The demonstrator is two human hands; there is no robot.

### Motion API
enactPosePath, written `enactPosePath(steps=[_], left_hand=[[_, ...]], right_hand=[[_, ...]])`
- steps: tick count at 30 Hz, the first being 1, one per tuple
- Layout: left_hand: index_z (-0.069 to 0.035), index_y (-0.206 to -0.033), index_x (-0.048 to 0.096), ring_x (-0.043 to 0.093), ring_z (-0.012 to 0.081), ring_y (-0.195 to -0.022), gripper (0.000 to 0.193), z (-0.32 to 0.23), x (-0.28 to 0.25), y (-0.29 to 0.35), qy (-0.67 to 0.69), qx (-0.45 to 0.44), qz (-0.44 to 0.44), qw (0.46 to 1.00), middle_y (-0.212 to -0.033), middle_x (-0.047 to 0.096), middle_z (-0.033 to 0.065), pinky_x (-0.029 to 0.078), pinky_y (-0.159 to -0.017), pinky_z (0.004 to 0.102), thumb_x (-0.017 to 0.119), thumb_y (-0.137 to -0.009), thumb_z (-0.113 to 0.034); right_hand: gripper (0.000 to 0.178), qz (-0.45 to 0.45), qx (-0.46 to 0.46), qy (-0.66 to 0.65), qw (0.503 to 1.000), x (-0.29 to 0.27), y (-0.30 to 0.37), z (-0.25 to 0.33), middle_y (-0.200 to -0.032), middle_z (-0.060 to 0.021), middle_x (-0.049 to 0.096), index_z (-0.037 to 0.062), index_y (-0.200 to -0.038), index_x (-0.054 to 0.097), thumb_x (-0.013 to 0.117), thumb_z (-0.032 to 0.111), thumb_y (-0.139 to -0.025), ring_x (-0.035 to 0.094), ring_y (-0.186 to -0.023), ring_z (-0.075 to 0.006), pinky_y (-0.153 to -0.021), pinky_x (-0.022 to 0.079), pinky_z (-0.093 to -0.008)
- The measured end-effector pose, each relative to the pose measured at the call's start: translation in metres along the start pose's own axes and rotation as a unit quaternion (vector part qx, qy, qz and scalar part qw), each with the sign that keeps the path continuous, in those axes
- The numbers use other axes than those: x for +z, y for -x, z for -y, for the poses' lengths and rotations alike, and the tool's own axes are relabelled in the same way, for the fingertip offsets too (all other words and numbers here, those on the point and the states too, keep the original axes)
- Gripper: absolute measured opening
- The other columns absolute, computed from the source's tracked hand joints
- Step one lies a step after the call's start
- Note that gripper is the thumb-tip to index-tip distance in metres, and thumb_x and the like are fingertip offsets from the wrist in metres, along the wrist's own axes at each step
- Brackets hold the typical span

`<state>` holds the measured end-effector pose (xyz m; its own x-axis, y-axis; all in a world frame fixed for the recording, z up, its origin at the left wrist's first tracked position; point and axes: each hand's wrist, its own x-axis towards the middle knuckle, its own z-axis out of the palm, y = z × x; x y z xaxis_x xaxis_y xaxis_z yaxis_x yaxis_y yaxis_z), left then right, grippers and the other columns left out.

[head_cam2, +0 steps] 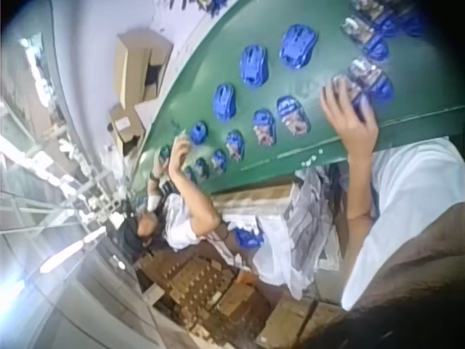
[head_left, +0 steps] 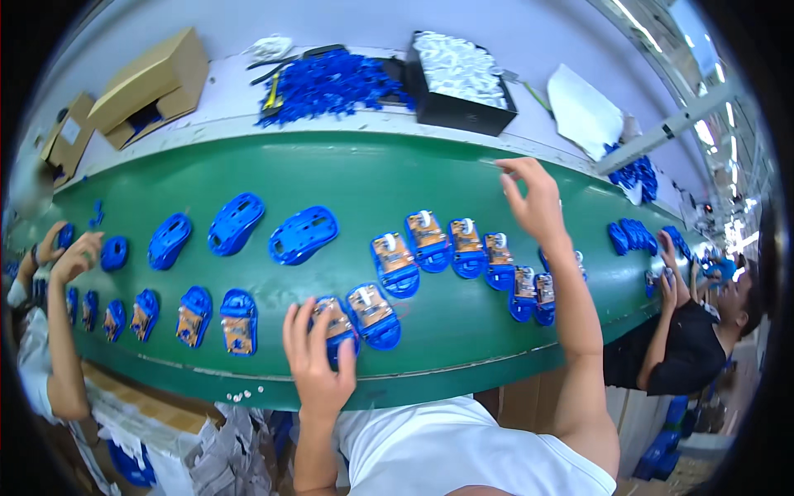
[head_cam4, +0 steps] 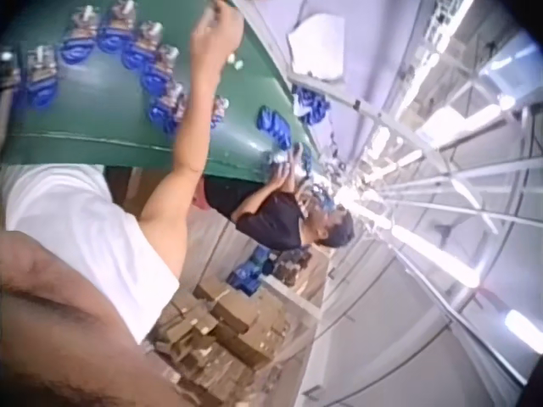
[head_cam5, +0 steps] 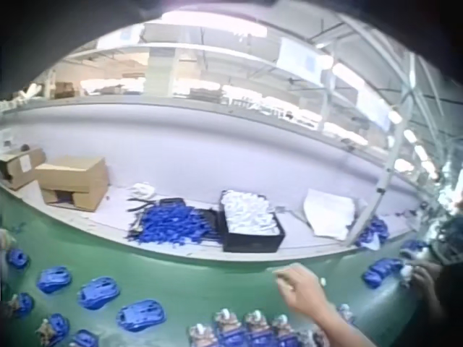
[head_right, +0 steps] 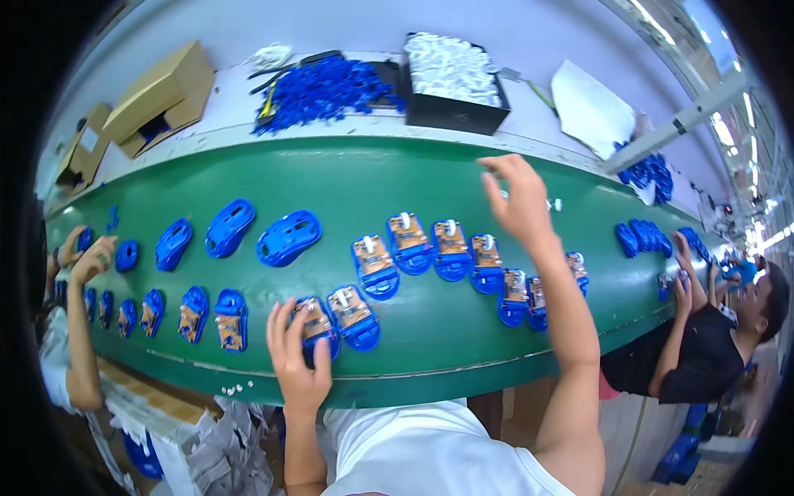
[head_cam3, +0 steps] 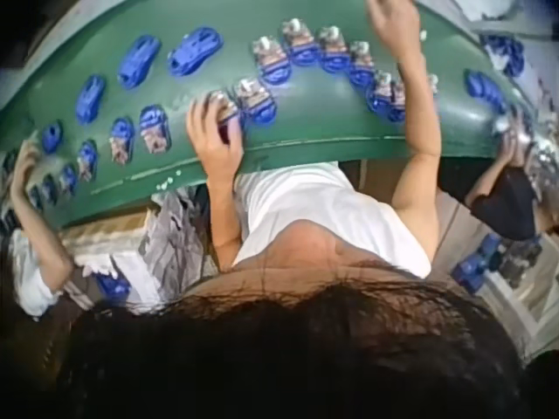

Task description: Assembling components into blue plastic casings at an assembly line.

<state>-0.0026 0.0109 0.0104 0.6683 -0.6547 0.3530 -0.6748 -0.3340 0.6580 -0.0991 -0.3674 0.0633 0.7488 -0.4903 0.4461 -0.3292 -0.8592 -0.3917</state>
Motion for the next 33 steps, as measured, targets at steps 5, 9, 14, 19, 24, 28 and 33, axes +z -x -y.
enactPosePath(steps=[5,9,14,19,24,28,33], left_hand=[[-0.001,-0.130,0.060,0.046,0.0426,-0.135,0.048,0.004,0.003,-0.004,0.030,-0.040,-0.016,0.999,-0.143,0.054,0.0187,0.035,-0.114,0.0498,0.065,-0.083,-0.006],[-0.001,-0.129,0.060,0.047,0.0418,-0.134,0.047,0.004,-0.005,-0.003,0.010,-0.049,-0.005,0.999,-0.142,0.055,0.0182,0.036,-0.113,0.0489,0.065,-0.083,-0.005],[-0.001,-0.129,0.060,0.049,0.0407,-0.132,0.047,0.002,-0.008,-0.001,-0.002,-0.064,-0.026,0.998,-0.141,0.056,0.0172,0.037,-0.112,0.0474,0.066,-0.083,-0.008],[-0.002,-0.133,0.059,0.048,0.0401,-0.134,0.053,0.007,-0.010,0.003,-0.018,-0.064,-0.015,0.998,-0.143,0.055,0.0164,0.036,-0.111,0.0468,0.070,-0.082,-0.014],[-0.003,-0.140,0.055,0.046,0.0396,-0.136,0.064,0.006,-0.011,0.003,-0.037,-0.046,0.020,0.998,-0.145,0.053,0.0161,0.035,-0.111,0.0476,0.073,-0.081,-0.020],[-0.003,-0.142,0.053,0.045,0.0395,-0.138,0.065,0.009,-0.011,0.006,-0.049,-0.051,0.028,0.997,-0.147,0.052,0.0164,0.034,-0.111,0.0489,0.072,-0.082,-0.020],[-0.003,-0.142,0.053,0.045,0.0399,-0.138,0.065,0.011,-0.009,0.006,-0.045,-0.043,0.038,0.997,-0.147,0.051,0.0165,0.034,-0.111,0.0497,0.072,-0.082,-0.019]], right_hand=[[0.025,0.124,0.166,0.096,0.974,-0.017,0.006,-0.045,-0.098,-0.0127,0.071,0.0014,-0.107,0.074,0.073,0.013,-0.084,0.066,-0.076,-0.0235,-0.071,0.054,-0.0354],[0.021,0.171,0.143,0.084,0.971,0.014,0.007,-0.042,-0.093,-0.0133,0.071,0.0009,-0.101,0.077,0.075,0.013,-0.083,0.066,-0.072,-0.0253,-0.071,0.054,-0.0367],[0.032,0.196,0.107,0.090,0.971,0.005,0.014,-0.027,-0.102,-0.0115,0.068,0.0004,-0.113,0.072,0.073,0.000,-0.082,0.061,-0.071,-0.0208,-0.071,0.053,-0.0320],[0.033,0.201,0.104,-0.039,0.973,0.015,0.016,-0.013,-0.107,-0.0109,0.067,-0.0001,-0.114,0.071,0.066,-0.007,-0.082,0.062,-0.076,-0.0196,-0.073,0.054,-0.0300],[0.024,0.169,-0.005,-0.027,0.985,0.027,0.015,0.042,-0.104,-0.0113,0.067,0.0026,-0.105,0.071,0.065,-0.002,-0.082,0.064,-0.076,-0.0245,-0.073,0.055,-0.0349],[0.022,0.183,0.028,-0.025,0.982,0.036,0.016,0.035,-0.107,-0.0101,0.065,0.0046,-0.105,0.072,0.069,0.003,-0.083,0.067,-0.080,-0.0247,-0.075,0.055,-0.0353],[0.022,0.142,0.090,-0.017,0.986,0.022,0.002,0.024,-0.099,-0.0096,0.068,0.0042,-0.104,0.073,0.071,0.004,-0.083,0.067,-0.075,-0.0231,-0.071,0.056,-0.0354]])
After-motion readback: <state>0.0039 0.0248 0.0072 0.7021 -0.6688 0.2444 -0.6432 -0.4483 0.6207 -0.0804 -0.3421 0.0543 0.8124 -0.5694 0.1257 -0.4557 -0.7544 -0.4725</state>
